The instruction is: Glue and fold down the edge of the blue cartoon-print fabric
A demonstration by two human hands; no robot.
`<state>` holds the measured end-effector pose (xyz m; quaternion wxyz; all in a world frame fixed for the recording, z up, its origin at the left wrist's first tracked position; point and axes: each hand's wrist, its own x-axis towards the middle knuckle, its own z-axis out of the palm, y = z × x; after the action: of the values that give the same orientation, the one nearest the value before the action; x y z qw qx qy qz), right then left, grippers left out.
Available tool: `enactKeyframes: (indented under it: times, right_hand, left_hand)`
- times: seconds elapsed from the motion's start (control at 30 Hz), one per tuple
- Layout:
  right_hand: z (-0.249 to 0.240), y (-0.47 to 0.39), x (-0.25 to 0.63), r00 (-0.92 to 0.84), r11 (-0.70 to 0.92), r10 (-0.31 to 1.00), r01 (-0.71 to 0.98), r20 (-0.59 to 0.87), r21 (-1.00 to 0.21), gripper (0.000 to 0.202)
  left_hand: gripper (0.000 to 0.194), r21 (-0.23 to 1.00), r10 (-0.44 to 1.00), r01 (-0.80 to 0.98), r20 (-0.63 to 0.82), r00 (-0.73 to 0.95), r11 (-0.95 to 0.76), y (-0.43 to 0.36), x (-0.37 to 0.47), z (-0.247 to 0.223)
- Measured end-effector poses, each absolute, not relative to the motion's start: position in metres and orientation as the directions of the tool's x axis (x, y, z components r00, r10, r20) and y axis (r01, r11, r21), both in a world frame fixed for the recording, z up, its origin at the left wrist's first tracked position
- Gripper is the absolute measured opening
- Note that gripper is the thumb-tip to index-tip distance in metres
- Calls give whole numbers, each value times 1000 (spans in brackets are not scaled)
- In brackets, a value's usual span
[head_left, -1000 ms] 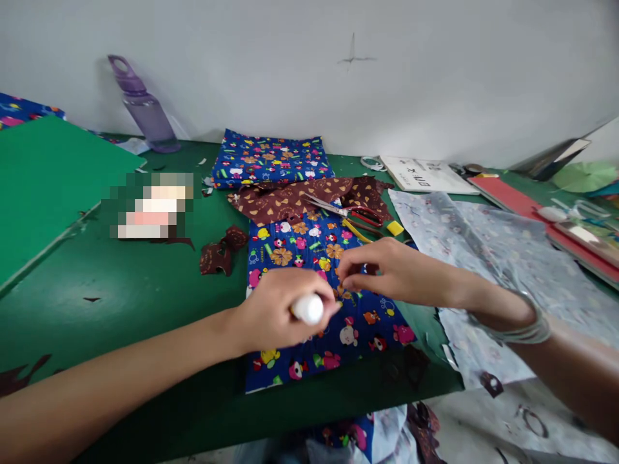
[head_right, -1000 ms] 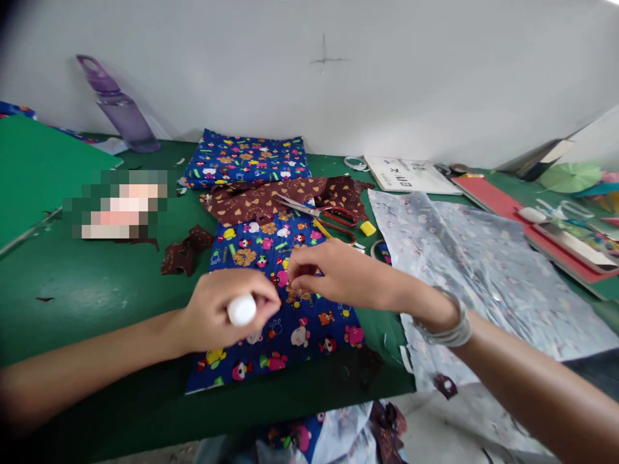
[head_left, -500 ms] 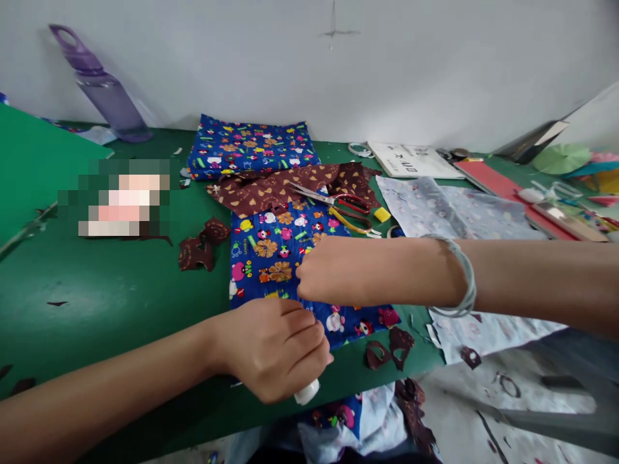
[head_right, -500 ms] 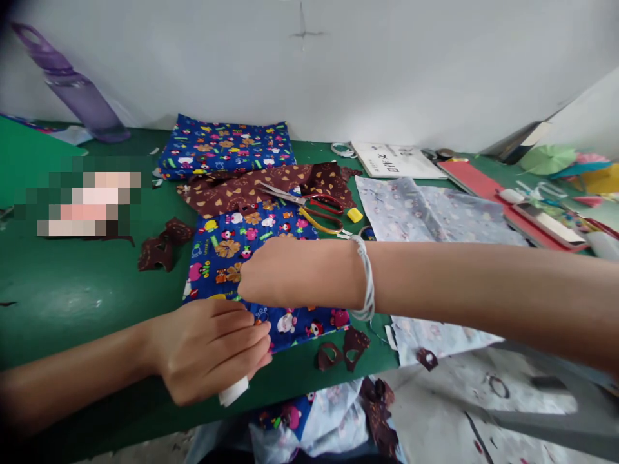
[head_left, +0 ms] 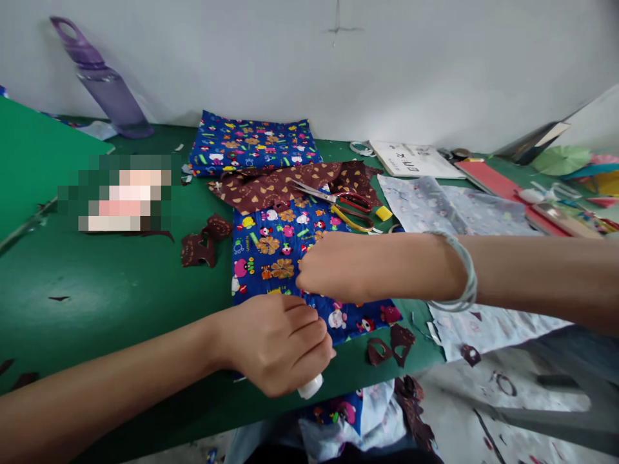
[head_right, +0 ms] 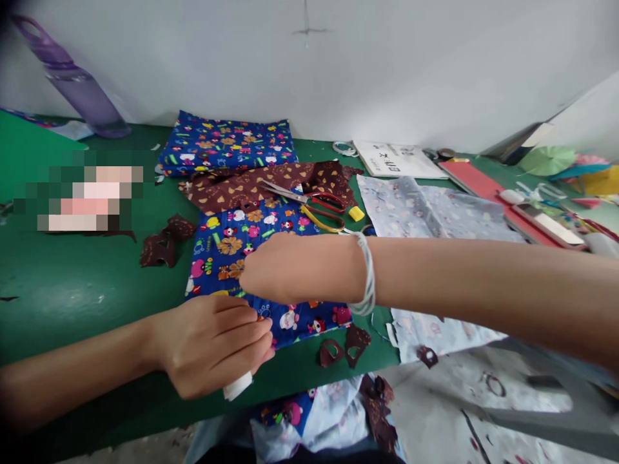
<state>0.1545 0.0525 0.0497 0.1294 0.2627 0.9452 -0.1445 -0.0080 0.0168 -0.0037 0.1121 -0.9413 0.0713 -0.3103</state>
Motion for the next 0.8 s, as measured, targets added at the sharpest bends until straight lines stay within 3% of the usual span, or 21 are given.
enactKeyframes:
  times: [0.07, 0.1, 0.17, 0.23, 0.3, 0.4, 0.47, 0.53, 0.6, 0.67, 0.73, 0.8]
  right_hand:
    - [49, 52, 162, -829, 788, 506, 556, -236, -264, 11]
    - [48, 50, 166, -798, 719, 569, 600, -198, -351, 9]
    - [43, 42, 176, -666, 442, 712, 672, -224, -594, 5]
    - [36, 30, 185, -517, 47, 770, 631, -374, -775, 11]
    - [27, 18, 194, -426, -264, 764, 478, -484, -838, 18]
    - [19, 9, 202, -378, -387, 765, 376, -521, -842, 21]
    - [20, 10, 203, -401, -275, 780, 470, -481, -839, 20]
    - [25, 17, 202, -484, 22, 799, 617, -357, -786, 16]
    - [32, 26, 199, -642, 419, 736, 681, -215, -601, 12]
    - [39, 35, 193, -792, 720, 585, 606, -173, -338, 13]
    - [44, 42, 187, -867, 865, 460, 486, -193, -123, 13]
    - [45, 47, 182, -899, 917, 386, 398, -206, -16, 15]
  left_hand:
    - [8, -196, -139, -23, 602, 786, -980, 18, -9, -6]
    - [8, -128, -58, 28, 622, 781, -991, 20, -9, -7]
    - [6, 80, 196, 191, 651, 733, -978, 23, -10, -9]
    - [2, 271, 431, 339, 640, 636, -901, 26, -9, -11]
    - [2, 344, 518, 388, 612, 598, -855, 28, -9, -11]
    - [8, 331, 503, 379, 587, 634, -864, 29, -7, -12]
    - [9, 322, 495, 377, 590, 637, -868, 29, -8, -13]
    - [8, 311, 463, 343, 605, 648, -886, 29, -9, -14]
    - [6, 278, 380, 262, 600, 704, -924, 28, -10, -14]
    - [5, 211, 231, 132, 557, 798, -968, 27, -11, -11]
    - [12, 131, 65, -4, 515, 854, -991, 27, -10, -6]
    - [18, 63, -31, -72, 503, 864, -995, 26, -9, -1]
